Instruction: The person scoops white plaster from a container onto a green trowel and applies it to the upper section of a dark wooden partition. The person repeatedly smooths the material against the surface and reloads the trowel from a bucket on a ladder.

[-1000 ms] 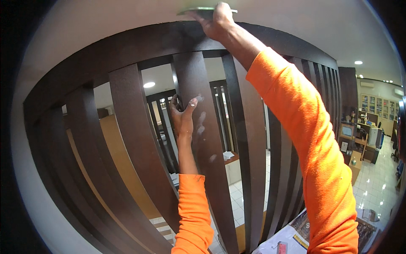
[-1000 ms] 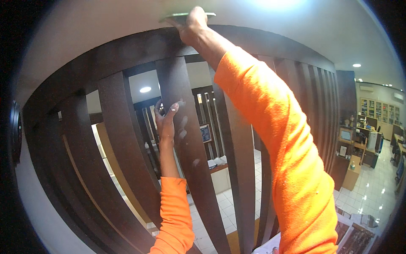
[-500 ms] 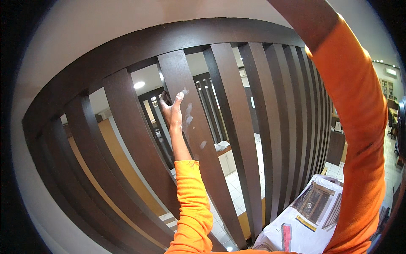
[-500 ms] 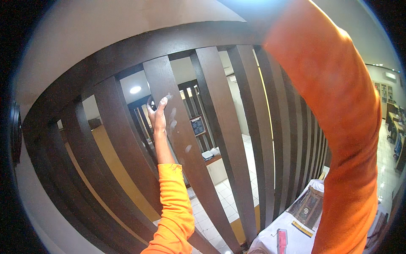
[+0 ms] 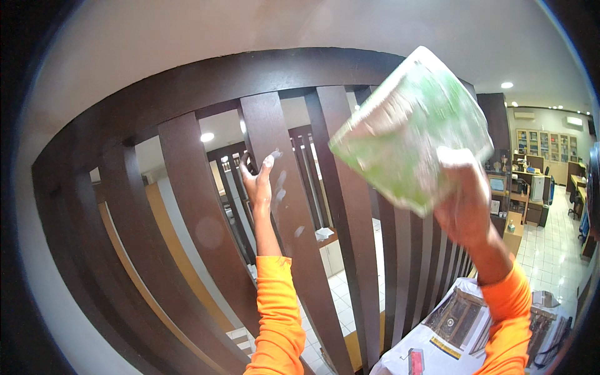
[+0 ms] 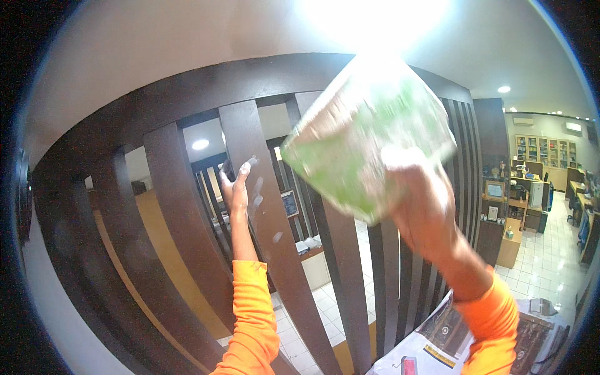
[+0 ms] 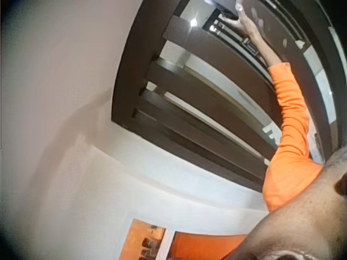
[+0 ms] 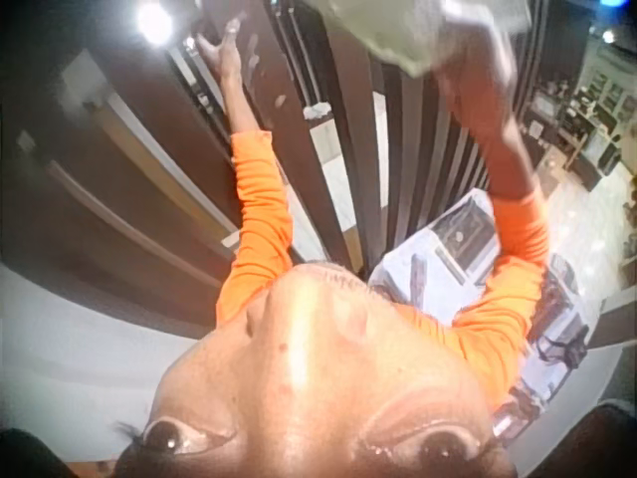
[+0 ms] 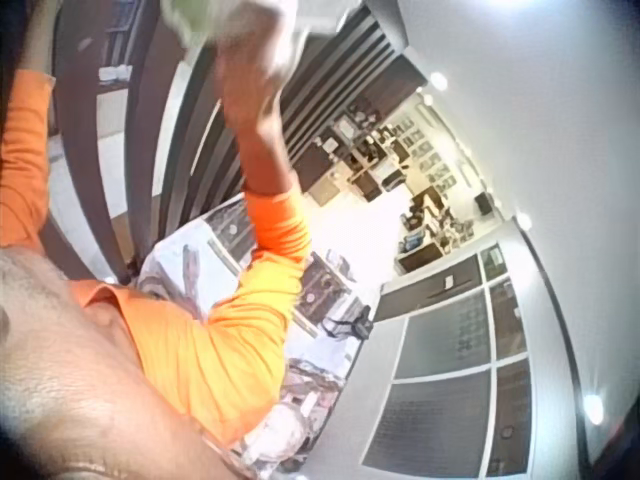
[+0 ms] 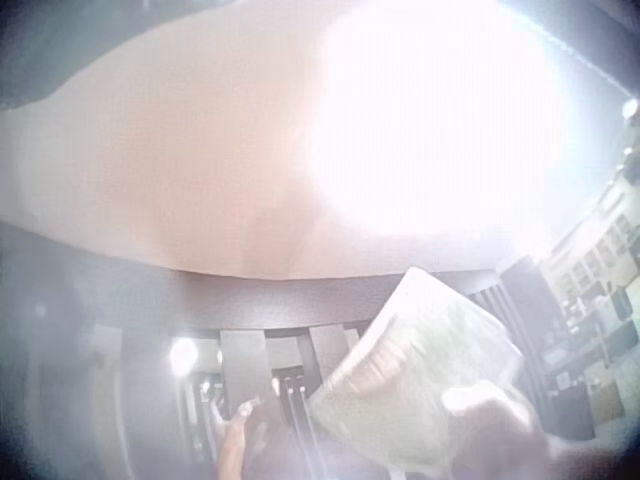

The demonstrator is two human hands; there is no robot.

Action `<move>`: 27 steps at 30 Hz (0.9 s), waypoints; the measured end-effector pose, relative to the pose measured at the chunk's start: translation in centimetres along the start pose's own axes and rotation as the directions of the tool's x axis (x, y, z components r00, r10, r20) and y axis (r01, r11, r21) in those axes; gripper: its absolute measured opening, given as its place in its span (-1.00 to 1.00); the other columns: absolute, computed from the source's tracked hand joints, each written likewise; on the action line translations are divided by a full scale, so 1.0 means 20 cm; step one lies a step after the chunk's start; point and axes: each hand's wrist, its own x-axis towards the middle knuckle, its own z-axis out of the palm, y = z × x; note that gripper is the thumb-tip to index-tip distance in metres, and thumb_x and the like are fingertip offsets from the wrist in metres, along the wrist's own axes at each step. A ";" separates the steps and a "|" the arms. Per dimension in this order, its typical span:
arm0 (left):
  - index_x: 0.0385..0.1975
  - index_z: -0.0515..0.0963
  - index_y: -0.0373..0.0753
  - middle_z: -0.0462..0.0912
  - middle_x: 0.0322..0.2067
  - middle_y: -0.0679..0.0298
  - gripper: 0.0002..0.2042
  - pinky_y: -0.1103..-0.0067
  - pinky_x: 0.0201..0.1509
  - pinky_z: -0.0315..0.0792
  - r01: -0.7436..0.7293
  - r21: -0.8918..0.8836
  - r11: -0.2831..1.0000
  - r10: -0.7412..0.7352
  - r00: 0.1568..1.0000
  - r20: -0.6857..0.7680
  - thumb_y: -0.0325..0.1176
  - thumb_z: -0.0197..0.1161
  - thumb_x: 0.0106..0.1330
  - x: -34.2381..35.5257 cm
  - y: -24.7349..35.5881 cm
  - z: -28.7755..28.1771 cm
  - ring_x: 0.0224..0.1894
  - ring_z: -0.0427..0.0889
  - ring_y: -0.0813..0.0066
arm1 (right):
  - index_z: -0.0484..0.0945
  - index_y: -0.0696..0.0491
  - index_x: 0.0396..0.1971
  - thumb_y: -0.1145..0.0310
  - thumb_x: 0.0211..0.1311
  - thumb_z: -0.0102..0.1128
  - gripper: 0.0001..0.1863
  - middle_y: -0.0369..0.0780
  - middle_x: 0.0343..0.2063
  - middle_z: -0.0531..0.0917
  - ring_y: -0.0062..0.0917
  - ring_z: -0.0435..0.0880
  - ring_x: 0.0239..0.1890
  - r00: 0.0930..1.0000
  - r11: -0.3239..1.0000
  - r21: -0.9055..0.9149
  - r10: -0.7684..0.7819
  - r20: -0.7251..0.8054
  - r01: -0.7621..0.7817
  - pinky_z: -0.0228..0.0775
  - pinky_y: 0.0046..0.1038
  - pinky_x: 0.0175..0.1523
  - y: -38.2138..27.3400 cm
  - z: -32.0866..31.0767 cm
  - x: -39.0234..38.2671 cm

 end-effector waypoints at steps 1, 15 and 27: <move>0.31 0.24 -0.46 0.46 0.16 -0.02 -0.18 0.38 0.35 0.27 0.017 0.037 0.999 -0.016 1.000 -0.021 -0.08 0.47 0.18 -0.02 0.01 0.00 0.21 0.45 0.24 | 0.44 0.12 -0.02 0.32 0.44 -0.02 -0.75 -0.15 -0.05 0.57 -0.39 0.64 0.04 0.998 0.997 0.049 0.054 -0.009 -0.054 0.57 -0.22 0.12 0.03 -0.04 -0.14; 0.22 0.35 -0.32 0.51 0.03 0.22 -0.39 0.46 0.12 0.47 0.188 -0.148 0.971 -0.036 0.725 0.688 0.03 0.24 0.36 -1.22 0.58 0.18 0.10 0.53 0.41 | 0.52 0.33 -0.09 0.58 0.23 0.17 -0.74 -0.15 -0.25 0.65 -0.43 0.69 -0.22 0.672 0.452 0.838 0.726 -0.146 -0.306 0.64 -0.44 -0.19 0.03 -0.17 -0.88; 0.00 0.51 -0.34 0.64 -0.17 0.27 -0.64 0.44 0.02 0.48 0.550 -0.274 0.789 -0.405 0.801 0.441 -0.16 0.21 0.44 -2.00 0.48 0.26 -0.11 0.61 0.41 | 0.50 0.21 -0.01 0.52 0.34 0.19 -0.74 -0.24 -0.27 0.64 -0.57 0.65 -0.21 0.552 0.058 0.881 0.798 0.241 -0.469 0.54 -0.51 -0.13 0.05 0.22 -0.91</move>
